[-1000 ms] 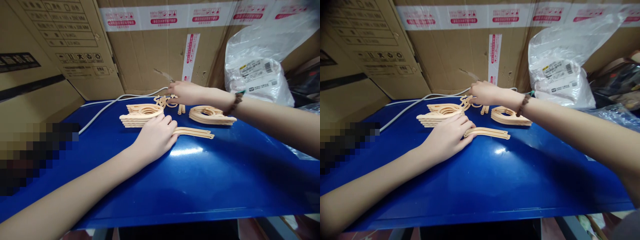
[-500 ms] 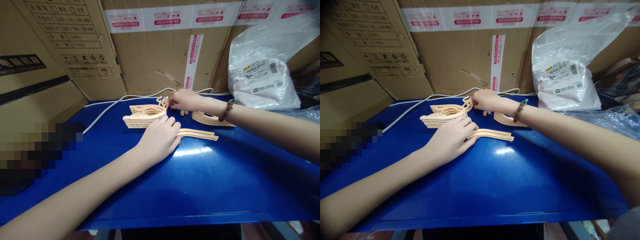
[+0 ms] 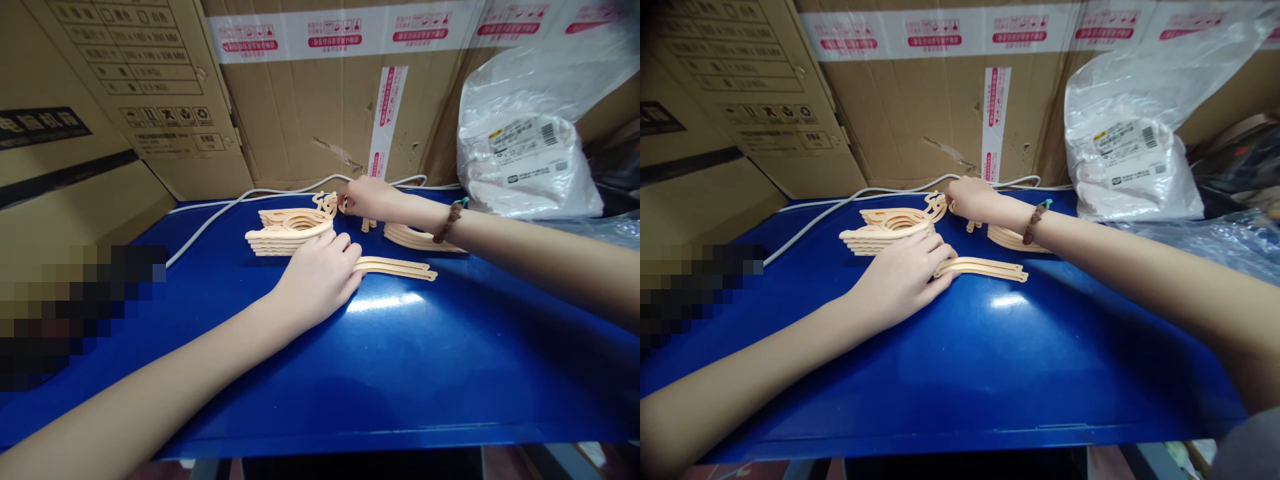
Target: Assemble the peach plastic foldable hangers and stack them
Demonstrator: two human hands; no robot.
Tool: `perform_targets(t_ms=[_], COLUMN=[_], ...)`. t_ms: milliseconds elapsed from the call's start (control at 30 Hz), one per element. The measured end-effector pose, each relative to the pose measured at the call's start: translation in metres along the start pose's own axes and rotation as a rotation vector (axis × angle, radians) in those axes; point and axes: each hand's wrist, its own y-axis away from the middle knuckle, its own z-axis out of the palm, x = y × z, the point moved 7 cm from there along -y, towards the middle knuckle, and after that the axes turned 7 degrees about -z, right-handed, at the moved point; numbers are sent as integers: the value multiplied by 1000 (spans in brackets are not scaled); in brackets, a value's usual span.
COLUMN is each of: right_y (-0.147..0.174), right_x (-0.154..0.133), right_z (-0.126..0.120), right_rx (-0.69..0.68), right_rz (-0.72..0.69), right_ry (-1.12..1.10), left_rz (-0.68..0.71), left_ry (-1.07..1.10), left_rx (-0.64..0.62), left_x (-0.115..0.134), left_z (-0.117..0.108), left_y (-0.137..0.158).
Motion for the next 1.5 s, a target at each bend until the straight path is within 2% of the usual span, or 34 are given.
perform_targets(t_ms=[167, 367, 467, 567, 667, 833, 933, 1167, 1300, 1500], right_y=[-10, 5, 31, 67, 105, 146, 154, 159, 160, 161], right_x=[14, 22, 21, 10, -5, -25, -30, -32, -36, -41], right_z=[1, -30, -51, -60, -58, -36, -30, -30, -27, -31], right_rx=[31, 173, 357, 417, 409, 285, 259, 256, 232, 244], right_rz=[65, 81, 2, -119, -140, -110, -133, -197, -256, -376], right_ry=[-130, -245, -457, -618, -678, -866, -791, -384, -238, -197], left_rz=[-5, -14, -28, -38, -37, -45, -56, -198, -93, -16], left_ry=[-6, -13, -13, -7, 7, 46, 90, 275, 171, 10], left_rx=[3, 10, 5, -3, 3, 2, 24, 146, 152, 211], left_x=[-1, -1, -1, -1, -2, -3, -5, -17, -10, -7], left_z=[0, 0, 0, 0, -1, -2, -4, -9, -9, -10], left_y=[0, -1, 0, -1, -1, -1, -2, -2, -4, -3])
